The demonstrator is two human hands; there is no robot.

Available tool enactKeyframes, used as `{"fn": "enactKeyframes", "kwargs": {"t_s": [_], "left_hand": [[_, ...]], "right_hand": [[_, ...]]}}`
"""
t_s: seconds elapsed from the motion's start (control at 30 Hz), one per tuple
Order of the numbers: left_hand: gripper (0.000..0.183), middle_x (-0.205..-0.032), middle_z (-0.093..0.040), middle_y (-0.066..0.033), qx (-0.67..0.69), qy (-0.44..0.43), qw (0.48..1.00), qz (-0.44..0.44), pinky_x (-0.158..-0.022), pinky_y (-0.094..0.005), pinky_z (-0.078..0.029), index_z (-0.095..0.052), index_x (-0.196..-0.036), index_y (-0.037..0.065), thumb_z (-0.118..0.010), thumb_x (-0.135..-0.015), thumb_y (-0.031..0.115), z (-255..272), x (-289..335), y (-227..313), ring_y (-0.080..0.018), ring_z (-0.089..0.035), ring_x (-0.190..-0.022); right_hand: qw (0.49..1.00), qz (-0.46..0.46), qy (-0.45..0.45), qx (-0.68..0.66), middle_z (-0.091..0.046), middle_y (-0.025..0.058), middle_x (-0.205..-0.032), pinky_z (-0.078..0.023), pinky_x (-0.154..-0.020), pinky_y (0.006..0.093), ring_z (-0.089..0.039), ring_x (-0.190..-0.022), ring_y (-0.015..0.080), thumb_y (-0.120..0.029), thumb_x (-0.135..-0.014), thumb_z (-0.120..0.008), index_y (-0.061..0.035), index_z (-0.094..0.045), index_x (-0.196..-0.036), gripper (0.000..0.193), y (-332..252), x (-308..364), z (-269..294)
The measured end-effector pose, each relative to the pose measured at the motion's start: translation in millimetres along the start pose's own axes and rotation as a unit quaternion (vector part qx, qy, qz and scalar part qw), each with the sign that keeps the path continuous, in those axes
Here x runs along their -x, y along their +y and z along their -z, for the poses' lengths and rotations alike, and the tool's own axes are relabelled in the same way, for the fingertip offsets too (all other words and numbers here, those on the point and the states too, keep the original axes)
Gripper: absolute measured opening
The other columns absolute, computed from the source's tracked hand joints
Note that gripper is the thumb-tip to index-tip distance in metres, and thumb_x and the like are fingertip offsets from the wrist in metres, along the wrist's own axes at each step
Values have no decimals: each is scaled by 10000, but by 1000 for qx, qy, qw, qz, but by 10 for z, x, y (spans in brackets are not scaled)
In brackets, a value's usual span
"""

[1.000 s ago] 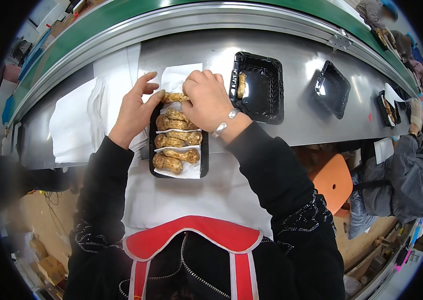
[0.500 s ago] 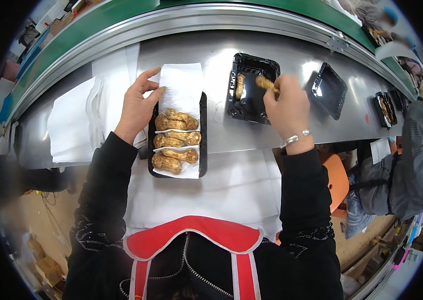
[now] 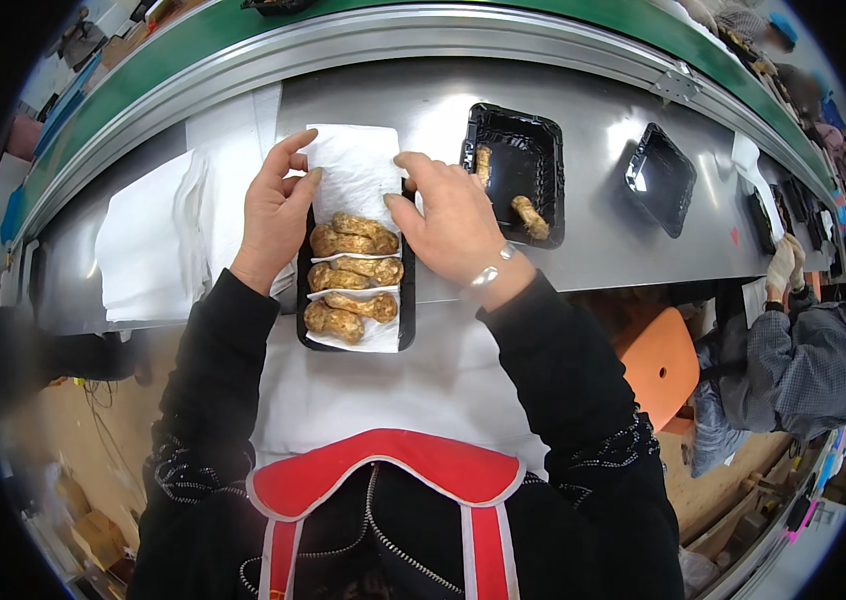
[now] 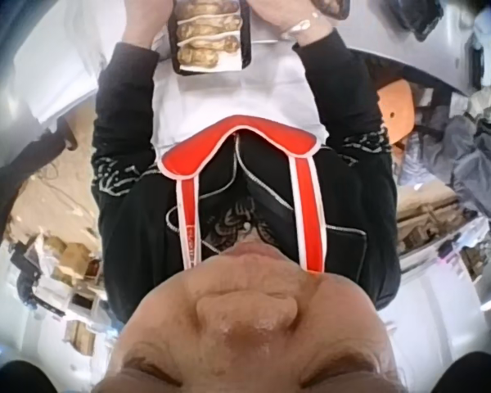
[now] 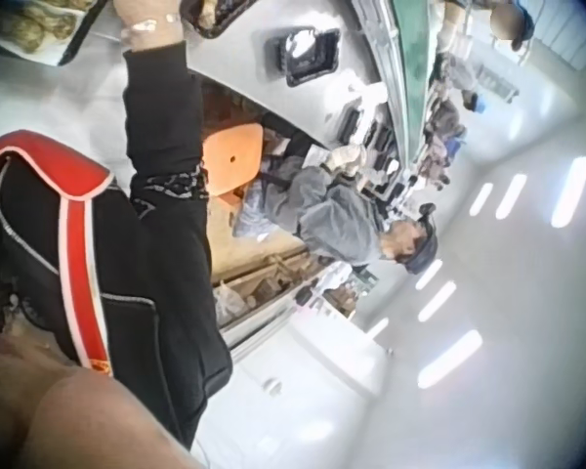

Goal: The person places fried food items from a black tray into a black plastic container lined with white paper. They arrange the items neatly in rows, fold the paper over the food, and then place the filled container onto a moving conveyor belt.

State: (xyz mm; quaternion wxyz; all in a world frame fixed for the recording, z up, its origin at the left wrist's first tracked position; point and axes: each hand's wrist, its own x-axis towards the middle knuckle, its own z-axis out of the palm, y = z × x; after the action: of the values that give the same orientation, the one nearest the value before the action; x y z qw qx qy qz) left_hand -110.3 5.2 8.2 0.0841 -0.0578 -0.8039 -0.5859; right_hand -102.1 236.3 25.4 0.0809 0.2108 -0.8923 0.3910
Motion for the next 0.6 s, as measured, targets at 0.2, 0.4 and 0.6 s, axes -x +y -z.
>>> {"fn": "enactKeyframes", "kwargs": {"t_s": [0.2,0.4,0.6], "left_hand": [[500,-1261,-540,-40,-4,6,999,-42,-688,-175,-469,-529,-1461,87,-601,-978,-20,30,45,-61,-15,-544,-752],[606,-1491,-494,-91,-22,-22,999,-43,-768,-215,-536,-461,-1511,66,-630,-939,-40,41,104,5,-72,-644,-878],[622,-1423,-528,-127,-2,-8,999,-36,-744,-272,-544,-465,-1495,96,-652,-914,-23,54,146,-27,-136,-604,-817]], "right_hand": [[999,11,30,17,-690,131,-1025,-455,-913,446,-607,-1003,335,-184,-886,-679,-77,-598,-1319,454,3,-115,-197],[1000,-5,14,-13,-672,89,-973,-459,-905,430,-606,-979,299,-153,-868,-697,-89,-601,-1336,482,21,-122,-230],[999,41,34,0,-664,61,-935,-429,-910,403,-601,-935,261,-159,-884,-687,-98,-586,-1345,475,3,-81,-265]]}}
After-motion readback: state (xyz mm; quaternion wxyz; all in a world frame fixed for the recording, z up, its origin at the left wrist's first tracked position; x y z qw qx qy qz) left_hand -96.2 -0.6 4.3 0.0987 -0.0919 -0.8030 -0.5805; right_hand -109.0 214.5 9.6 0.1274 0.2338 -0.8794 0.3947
